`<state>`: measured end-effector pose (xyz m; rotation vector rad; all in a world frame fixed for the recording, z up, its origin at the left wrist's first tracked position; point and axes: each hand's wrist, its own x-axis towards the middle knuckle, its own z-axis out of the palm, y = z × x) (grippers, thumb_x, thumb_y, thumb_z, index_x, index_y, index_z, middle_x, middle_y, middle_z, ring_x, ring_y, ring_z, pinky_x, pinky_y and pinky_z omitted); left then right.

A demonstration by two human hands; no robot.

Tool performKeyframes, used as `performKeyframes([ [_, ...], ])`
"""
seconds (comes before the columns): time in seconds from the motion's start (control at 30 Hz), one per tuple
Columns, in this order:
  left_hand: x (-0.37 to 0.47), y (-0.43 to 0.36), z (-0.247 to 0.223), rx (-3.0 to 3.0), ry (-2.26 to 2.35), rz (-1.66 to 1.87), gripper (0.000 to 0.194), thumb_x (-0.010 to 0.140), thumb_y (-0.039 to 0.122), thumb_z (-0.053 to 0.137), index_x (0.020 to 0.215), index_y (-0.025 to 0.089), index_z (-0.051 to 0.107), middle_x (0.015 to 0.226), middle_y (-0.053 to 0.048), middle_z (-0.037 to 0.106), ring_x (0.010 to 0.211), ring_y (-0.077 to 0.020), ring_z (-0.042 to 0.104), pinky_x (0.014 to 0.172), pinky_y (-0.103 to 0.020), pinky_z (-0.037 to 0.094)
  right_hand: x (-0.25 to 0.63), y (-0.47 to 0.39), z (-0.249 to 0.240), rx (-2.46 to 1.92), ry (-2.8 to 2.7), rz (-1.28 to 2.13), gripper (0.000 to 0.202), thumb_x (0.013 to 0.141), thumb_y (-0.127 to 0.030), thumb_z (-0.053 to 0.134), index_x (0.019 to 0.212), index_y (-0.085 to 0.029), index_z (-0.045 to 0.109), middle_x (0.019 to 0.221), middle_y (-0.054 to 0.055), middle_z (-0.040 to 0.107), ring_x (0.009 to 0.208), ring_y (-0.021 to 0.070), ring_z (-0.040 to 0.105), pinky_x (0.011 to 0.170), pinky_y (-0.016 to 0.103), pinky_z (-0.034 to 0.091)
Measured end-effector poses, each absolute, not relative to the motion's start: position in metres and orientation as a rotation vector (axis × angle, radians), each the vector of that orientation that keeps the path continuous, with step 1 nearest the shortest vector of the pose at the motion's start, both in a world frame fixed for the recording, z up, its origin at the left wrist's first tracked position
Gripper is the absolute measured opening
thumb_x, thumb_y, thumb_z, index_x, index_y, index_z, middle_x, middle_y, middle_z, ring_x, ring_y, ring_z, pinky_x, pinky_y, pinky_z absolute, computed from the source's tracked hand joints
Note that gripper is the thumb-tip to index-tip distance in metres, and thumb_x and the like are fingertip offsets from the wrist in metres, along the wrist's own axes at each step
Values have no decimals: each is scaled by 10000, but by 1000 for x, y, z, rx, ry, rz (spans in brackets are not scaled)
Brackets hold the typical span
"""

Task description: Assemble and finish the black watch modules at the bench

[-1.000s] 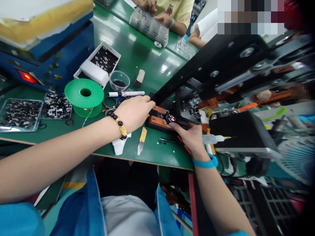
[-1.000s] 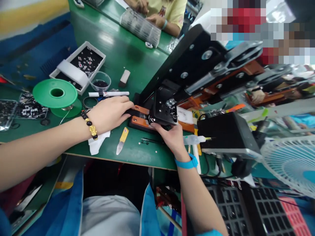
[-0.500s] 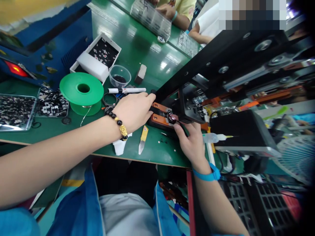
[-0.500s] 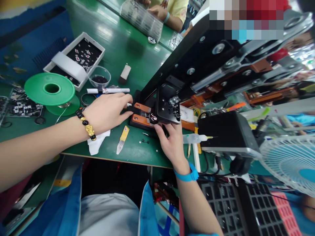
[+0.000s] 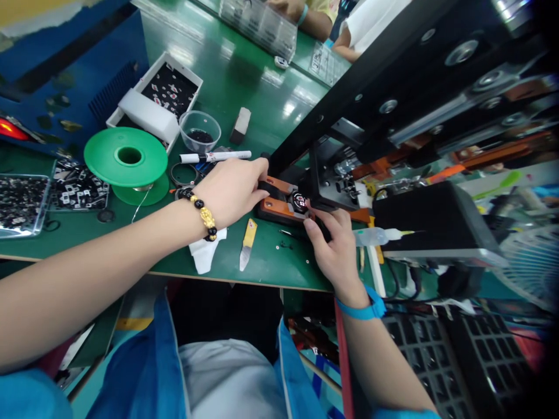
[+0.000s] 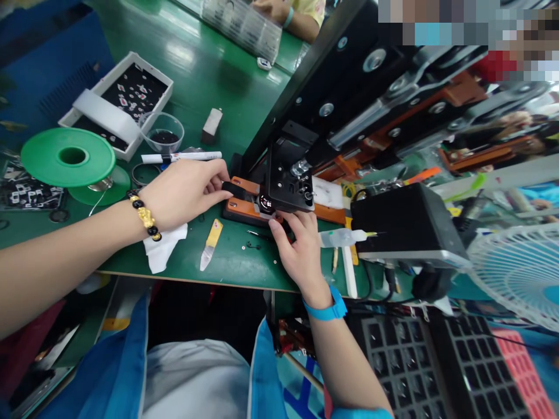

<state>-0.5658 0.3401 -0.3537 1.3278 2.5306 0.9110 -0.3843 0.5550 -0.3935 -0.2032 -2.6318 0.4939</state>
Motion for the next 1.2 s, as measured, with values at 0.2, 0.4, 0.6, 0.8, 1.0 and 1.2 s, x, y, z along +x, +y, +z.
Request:
performKeyframes([
  [0.2, -570, 337, -356, 1293, 2517, 880, 135, 934, 244, 705, 1037, 177, 648, 896, -27, 765, 862, -220, 729, 779, -319, 519, -385, 555, -394, -180, -2637, 448, 309, 1044, -464, 580, 1226, -242, 691, 1216, 110, 696, 1229, 341, 585, 1049, 548, 479],
  [0.4, -572, 337, -362, 1275, 2473, 964, 107, 916, 239, 710, 989, 188, 651, 863, -9, 763, 858, -211, 732, 806, -322, 534, -386, 554, -394, -165, -2620, 432, 315, 1026, -479, 605, 1205, -226, 656, 1180, 114, 700, 1149, 337, 609, 1001, 542, 495],
  [0.6, -571, 337, -356, 1281, 2484, 977, 118, 913, 243, 716, 992, 192, 644, 859, 3, 761, 878, -217, 741, 850, -341, 537, -386, 554, -394, -164, -2607, 451, 305, 1016, -465, 627, 1196, -222, 662, 1205, 124, 697, 1189, 342, 608, 1031, 551, 491],
  [0.8, -572, 339, -357, 1268, 2470, 968, 113, 898, 245, 715, 968, 194, 642, 857, 5, 760, 876, -211, 739, 834, -330, 544, -386, 555, -396, -172, -2610, 469, 288, 1015, -454, 630, 1201, -236, 651, 1183, 111, 697, 1193, 339, 606, 1036, 549, 491],
  [1.0, -573, 338, -360, 1259, 2455, 986, 107, 891, 247, 707, 959, 193, 646, 850, 7, 762, 856, -191, 737, 835, -315, 548, -386, 556, -395, -168, -2619, 471, 285, 1012, -457, 630, 1197, -241, 647, 1197, 106, 699, 1162, 330, 605, 1012, 528, 493],
  [1.2, -573, 339, -359, 1263, 2455, 981, 122, 887, 269, 703, 971, 197, 652, 849, 15, 756, 868, -192, 743, 868, -322, 552, -387, 555, -394, -144, -2608, 446, 255, 1009, -435, 640, 1164, -232, 651, 1171, 102, 705, 1128, 323, 611, 986, 508, 500],
])
